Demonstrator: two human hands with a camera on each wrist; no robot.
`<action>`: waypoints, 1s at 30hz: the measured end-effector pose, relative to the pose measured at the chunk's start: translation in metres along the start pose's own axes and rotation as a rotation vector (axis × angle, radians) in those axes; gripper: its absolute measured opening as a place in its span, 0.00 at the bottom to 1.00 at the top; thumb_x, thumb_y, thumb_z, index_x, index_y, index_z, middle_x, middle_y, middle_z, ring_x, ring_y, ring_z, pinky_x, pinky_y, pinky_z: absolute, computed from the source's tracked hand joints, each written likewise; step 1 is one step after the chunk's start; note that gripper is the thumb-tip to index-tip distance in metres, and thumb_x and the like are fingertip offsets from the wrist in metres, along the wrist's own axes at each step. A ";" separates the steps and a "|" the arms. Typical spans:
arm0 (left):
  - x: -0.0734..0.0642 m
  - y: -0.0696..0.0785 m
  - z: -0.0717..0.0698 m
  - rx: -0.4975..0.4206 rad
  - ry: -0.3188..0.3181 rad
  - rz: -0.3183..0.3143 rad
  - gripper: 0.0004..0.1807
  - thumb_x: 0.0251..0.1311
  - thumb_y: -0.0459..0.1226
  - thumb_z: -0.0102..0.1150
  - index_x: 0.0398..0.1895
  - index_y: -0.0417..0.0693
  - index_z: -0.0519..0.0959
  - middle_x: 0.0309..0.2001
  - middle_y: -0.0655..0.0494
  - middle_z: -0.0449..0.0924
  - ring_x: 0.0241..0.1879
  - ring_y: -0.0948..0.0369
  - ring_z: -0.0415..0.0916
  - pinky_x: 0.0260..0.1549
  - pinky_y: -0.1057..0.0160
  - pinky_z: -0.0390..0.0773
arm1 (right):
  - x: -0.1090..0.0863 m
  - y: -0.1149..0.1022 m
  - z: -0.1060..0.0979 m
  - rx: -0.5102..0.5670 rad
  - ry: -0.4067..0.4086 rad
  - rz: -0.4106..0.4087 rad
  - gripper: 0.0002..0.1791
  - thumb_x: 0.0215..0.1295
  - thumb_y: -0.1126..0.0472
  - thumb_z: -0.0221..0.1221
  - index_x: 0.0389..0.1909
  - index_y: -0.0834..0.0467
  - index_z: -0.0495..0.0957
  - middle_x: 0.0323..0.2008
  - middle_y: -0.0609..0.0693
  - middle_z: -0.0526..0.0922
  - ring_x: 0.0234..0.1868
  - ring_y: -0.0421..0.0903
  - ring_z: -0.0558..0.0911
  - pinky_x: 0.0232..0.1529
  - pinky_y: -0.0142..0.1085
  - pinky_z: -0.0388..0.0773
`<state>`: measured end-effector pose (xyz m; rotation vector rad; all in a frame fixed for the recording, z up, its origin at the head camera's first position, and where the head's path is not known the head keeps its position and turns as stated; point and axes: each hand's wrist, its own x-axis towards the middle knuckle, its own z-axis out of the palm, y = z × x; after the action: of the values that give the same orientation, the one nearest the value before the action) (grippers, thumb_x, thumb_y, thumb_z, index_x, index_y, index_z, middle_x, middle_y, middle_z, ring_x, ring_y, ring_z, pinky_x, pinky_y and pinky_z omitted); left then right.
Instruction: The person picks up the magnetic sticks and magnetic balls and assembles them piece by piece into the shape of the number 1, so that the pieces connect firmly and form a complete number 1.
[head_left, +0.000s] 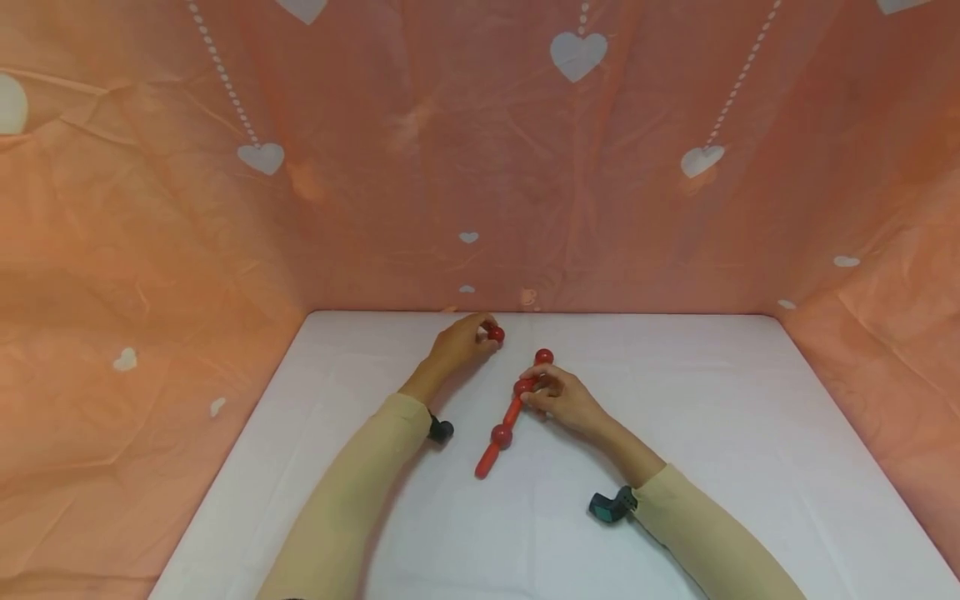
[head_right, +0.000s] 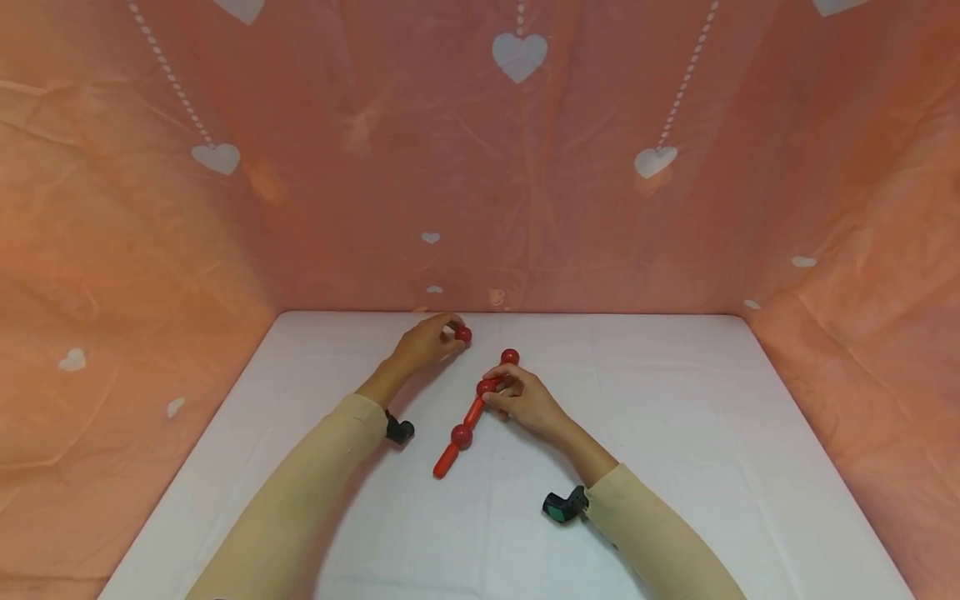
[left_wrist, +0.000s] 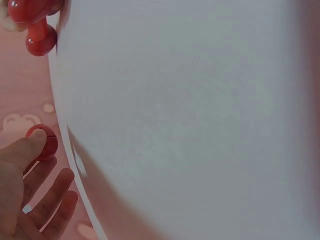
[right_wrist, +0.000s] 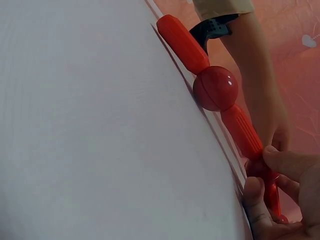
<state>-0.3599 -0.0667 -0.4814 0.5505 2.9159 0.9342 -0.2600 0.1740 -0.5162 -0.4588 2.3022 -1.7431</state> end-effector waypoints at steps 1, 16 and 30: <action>-0.001 -0.001 -0.001 -0.007 0.003 -0.001 0.20 0.72 0.43 0.71 0.63 0.51 0.80 0.62 0.54 0.84 0.58 0.53 0.81 0.62 0.48 0.79 | 0.000 -0.001 0.000 -0.004 0.001 -0.001 0.19 0.73 0.63 0.69 0.62 0.59 0.80 0.47 0.60 0.82 0.32 0.50 0.81 0.34 0.33 0.81; -0.022 -0.005 -0.008 0.035 0.012 0.032 0.20 0.71 0.45 0.71 0.62 0.53 0.81 0.58 0.55 0.86 0.52 0.56 0.83 0.55 0.51 0.83 | 0.000 -0.001 0.001 -0.057 0.022 -0.014 0.19 0.73 0.62 0.69 0.61 0.59 0.80 0.46 0.60 0.82 0.34 0.50 0.81 0.33 0.33 0.82; -0.051 -0.011 -0.019 -0.011 0.037 0.050 0.19 0.70 0.43 0.72 0.61 0.53 0.82 0.56 0.55 0.87 0.52 0.54 0.83 0.53 0.51 0.84 | -0.002 -0.006 0.002 -0.100 0.017 -0.027 0.18 0.73 0.61 0.69 0.60 0.57 0.80 0.46 0.58 0.82 0.31 0.50 0.80 0.32 0.32 0.81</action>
<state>-0.3184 -0.1029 -0.4766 0.6146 2.9403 0.9765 -0.2567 0.1712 -0.5115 -0.4969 2.4140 -1.6553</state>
